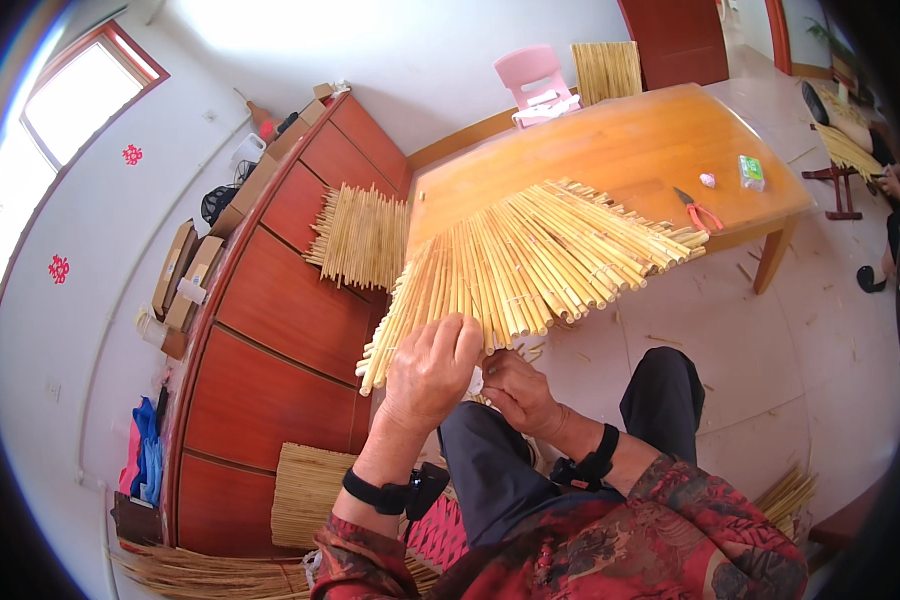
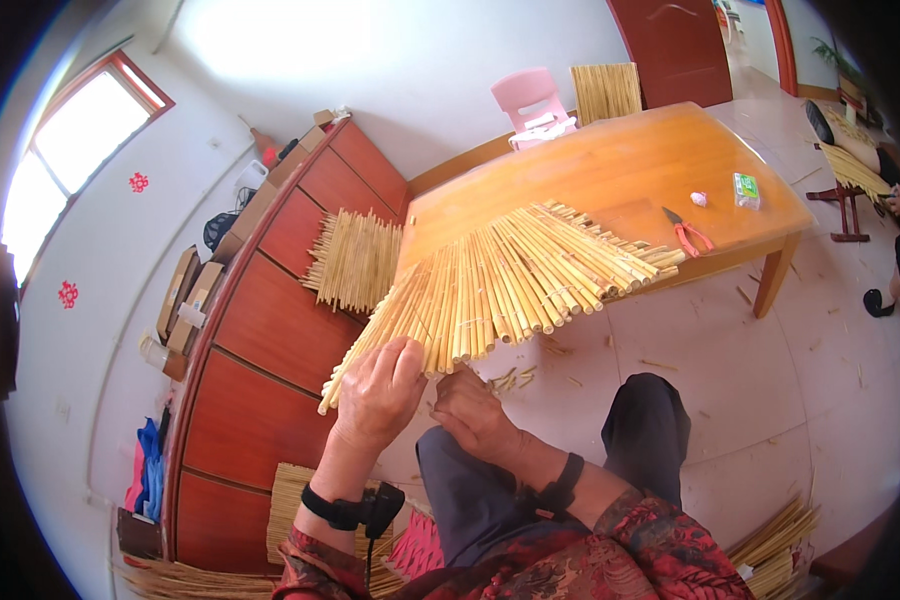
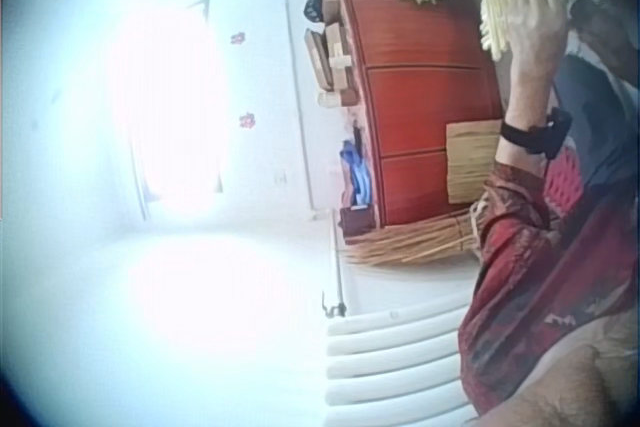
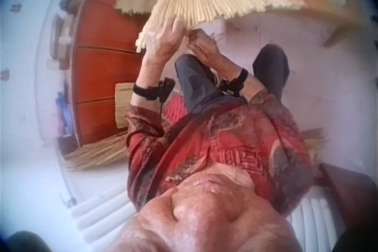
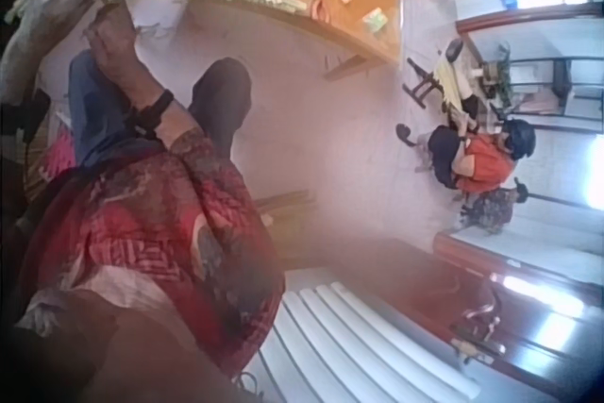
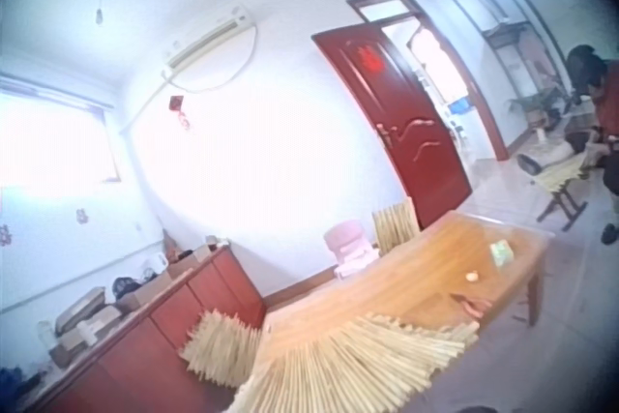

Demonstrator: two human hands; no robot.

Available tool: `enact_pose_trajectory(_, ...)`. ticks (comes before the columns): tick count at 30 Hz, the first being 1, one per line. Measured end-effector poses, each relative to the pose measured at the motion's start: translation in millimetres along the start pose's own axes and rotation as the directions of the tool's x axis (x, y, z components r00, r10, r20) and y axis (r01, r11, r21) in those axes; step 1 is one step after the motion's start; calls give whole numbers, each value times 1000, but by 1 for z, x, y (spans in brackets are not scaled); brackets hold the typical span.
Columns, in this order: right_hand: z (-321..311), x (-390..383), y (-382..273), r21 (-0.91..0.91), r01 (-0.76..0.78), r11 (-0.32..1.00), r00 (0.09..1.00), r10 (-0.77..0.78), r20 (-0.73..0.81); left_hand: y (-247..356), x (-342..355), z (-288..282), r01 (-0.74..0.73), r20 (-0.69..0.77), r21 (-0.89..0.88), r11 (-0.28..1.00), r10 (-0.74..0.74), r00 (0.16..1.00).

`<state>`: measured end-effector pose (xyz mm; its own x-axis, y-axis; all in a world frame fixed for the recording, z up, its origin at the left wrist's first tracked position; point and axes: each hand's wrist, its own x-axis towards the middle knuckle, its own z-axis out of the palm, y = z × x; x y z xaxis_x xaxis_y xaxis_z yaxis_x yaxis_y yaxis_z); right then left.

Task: The person weaves a straw mat by threading string through bundles of straw by hand and using scissors to cut the string.

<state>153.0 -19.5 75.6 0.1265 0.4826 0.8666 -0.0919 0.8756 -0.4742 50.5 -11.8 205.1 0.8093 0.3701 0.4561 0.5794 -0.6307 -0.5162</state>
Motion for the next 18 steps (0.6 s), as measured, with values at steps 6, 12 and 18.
enact_pose_trajectory(6,-7,-23,-3,-90,-74,993,994,80,70,12,-22,11,0,-30,-32,999,-1,1000)
enact_pose_trajectory(12,-23,-46,-7,-88,-293,952,944,302,134,38,-46,32,157,-63,-82,984,-162,985)
enact_pose_trajectory(18,-35,-79,8,-215,-146,966,941,203,271,82,-97,45,231,-80,-379,896,-281,956)
